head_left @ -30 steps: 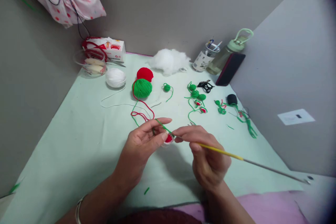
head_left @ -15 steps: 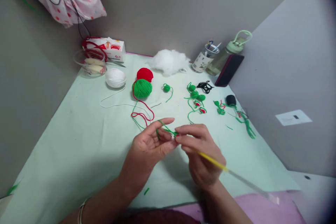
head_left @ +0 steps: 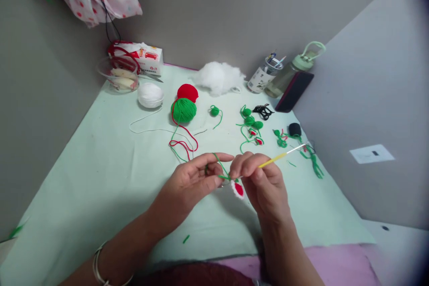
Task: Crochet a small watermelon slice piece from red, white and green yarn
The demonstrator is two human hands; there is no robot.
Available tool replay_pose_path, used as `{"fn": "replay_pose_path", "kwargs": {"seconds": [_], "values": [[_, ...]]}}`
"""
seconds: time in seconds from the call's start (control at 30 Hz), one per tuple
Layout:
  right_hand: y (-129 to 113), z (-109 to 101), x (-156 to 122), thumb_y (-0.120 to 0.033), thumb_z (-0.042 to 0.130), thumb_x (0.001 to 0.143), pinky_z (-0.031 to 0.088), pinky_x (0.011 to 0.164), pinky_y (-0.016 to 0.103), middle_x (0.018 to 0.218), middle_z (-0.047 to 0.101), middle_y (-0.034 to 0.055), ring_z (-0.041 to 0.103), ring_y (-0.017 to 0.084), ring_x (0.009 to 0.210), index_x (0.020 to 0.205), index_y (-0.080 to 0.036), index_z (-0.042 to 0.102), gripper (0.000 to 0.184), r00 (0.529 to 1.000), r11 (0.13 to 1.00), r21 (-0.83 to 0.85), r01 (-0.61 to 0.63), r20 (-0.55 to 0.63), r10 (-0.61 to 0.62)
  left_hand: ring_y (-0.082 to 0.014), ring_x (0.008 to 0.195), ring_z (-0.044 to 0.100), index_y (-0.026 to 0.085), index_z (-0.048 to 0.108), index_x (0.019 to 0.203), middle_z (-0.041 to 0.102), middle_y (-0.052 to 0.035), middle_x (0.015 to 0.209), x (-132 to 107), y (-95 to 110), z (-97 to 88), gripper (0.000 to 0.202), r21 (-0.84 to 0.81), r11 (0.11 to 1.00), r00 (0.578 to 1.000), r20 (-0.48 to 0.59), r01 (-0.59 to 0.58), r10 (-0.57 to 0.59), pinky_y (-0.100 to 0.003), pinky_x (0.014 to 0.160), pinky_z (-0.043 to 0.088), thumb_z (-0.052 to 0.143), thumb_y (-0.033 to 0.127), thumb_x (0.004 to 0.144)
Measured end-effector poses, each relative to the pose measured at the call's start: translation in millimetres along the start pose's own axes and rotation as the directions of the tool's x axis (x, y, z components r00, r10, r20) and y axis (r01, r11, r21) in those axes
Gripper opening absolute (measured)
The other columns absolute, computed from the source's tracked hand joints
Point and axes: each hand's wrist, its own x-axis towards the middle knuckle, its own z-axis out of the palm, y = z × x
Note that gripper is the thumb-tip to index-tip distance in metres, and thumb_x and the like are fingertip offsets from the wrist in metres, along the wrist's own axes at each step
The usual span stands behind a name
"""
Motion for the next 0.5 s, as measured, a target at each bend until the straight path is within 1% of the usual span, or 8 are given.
{"fn": "replay_pose_path", "kwargs": {"seconds": [0.1,0.17,0.23,0.3,0.37,0.43,0.47,0.5], "values": [[-2.0,-4.2,-1.4,-0.030,0.061,0.104,0.059,0.071,0.033,0.085,0.075,0.0043,0.069,0.019,0.080,0.101,-0.024,0.076,0.017,0.997,0.991,-0.116,0.067,0.040,-0.063,-0.0127,0.090,0.060,0.032,0.079,0.122,0.063,0.0018,0.091,-0.2,0.7,-2.0,0.025,0.052,0.999,1.000,-0.010,-0.014,0.015,-0.025,0.089,0.047,0.064,0.032,0.101],[-4.6,-4.8,-1.3,-0.028,0.060,0.105,0.060,0.074,0.034,0.086,0.076,0.0045,0.071,0.019,0.083,0.102,-0.024,0.076,0.017,0.994,0.978,-0.184,0.101,0.066,-0.091,-0.0133,0.087,0.060,0.031,0.078,0.123,0.062,0.0018,0.088,-0.9,2.2,-1.5,0.027,0.093,0.996,1.000,-0.017,-0.007,0.009,-0.026,0.086,0.048,0.066,0.038,0.100],[-8.0,-3.3,-0.4,-0.026,0.059,0.105,0.060,0.075,0.035,0.088,0.077,0.0051,0.072,0.020,0.085,0.102,-0.023,0.076,0.017,0.988,0.959,-0.247,0.140,0.099,-0.119,-0.0130,0.081,0.059,0.028,0.077,0.123,0.061,0.0027,0.083,-1.6,3.3,0.7,0.030,0.135,0.991,0.999,-0.042,-0.020,0.026,-0.026,0.081,0.049,0.072,0.038,0.096],[-12.0,-0.3,0.1,-0.023,0.057,0.106,0.060,0.074,0.034,0.088,0.077,0.0050,0.073,0.019,0.086,0.102,-0.022,0.075,0.018,0.980,0.927,-0.325,0.187,0.126,-0.153,-0.0128,0.078,0.059,0.026,0.077,0.123,0.061,0.0030,0.081,-2.1,2.9,3.8,0.030,0.220,0.972,0.989,-0.100,-0.088,0.112,-0.027,0.079,0.050,0.073,0.031,0.093],[-16.1,3.4,-0.9,-0.020,0.056,0.106,0.059,0.076,0.033,0.086,0.077,0.0045,0.072,0.019,0.085,0.101,-0.021,0.075,0.019,0.970,0.869,-0.433,0.239,0.150,-0.192,-0.0132,0.080,0.061,0.024,0.079,0.119,0.065,0.0019,0.084,-2.7,0.8,6.7,0.027,0.370,0.906,0.948,-0.153,-0.206,0.278,-0.028,0.083,0.050,0.072,0.023,0.093],[-19.8,7.2,-3.4,-0.016,0.056,0.105,0.059,0.077,0.033,0.088,0.077,0.0050,0.072,0.018,0.085,0.102,-0.021,0.074,0.019,0.962,0.788,-0.552,0.273,0.163,-0.219,-0.0135,0.084,0.063,0.024,0.081,0.112,0.070,0.0004,0.089,-3.8,-2.3,8.5,0.025,0.510,0.804,0.883,-0.165,-0.305,0.440,-0.028,0.087,0.049,0.070,0.015,0.092],[-21.4,9.0,-4.9,-0.014,0.056,0.105,0.059,0.076,0.033,0.090,0.077,0.0056,0.072,0.018,0.086,0.103,-0.021,0.073,0.019,0.957,0.744,-0.603,0.288,0.170,-0.233,-0.0134,0.086,0.064,0.024,0.081,0.110,0.071,0.0003,0.090,-4.7,-3.8,8.9,0.025,0.545,0.769,0.857,-0.165,-0.333,0.488,-0.027,0.088,0.049,0.069,0.013,0.092],[-22.5,10.8,-6.3,-0.013,0.056,0.104,0.059,0.075,0.033,0.092,0.078,0.0063,0.072,0.018,0.086,0.104,-0.020,0.073,0.019,0.951,0.699,-0.646,0.306,0.180,-0.250,-0.0131,0.086,0.064,0.025,0.081,0.110,0.072,0.0006,0.091,-5.8,-5.2,9.0,0.025,0.552,0.762,0.846,-0.174,-0.340,0.503,-0.026,0.088,0.049,0.069,0.012,0.092]]}}
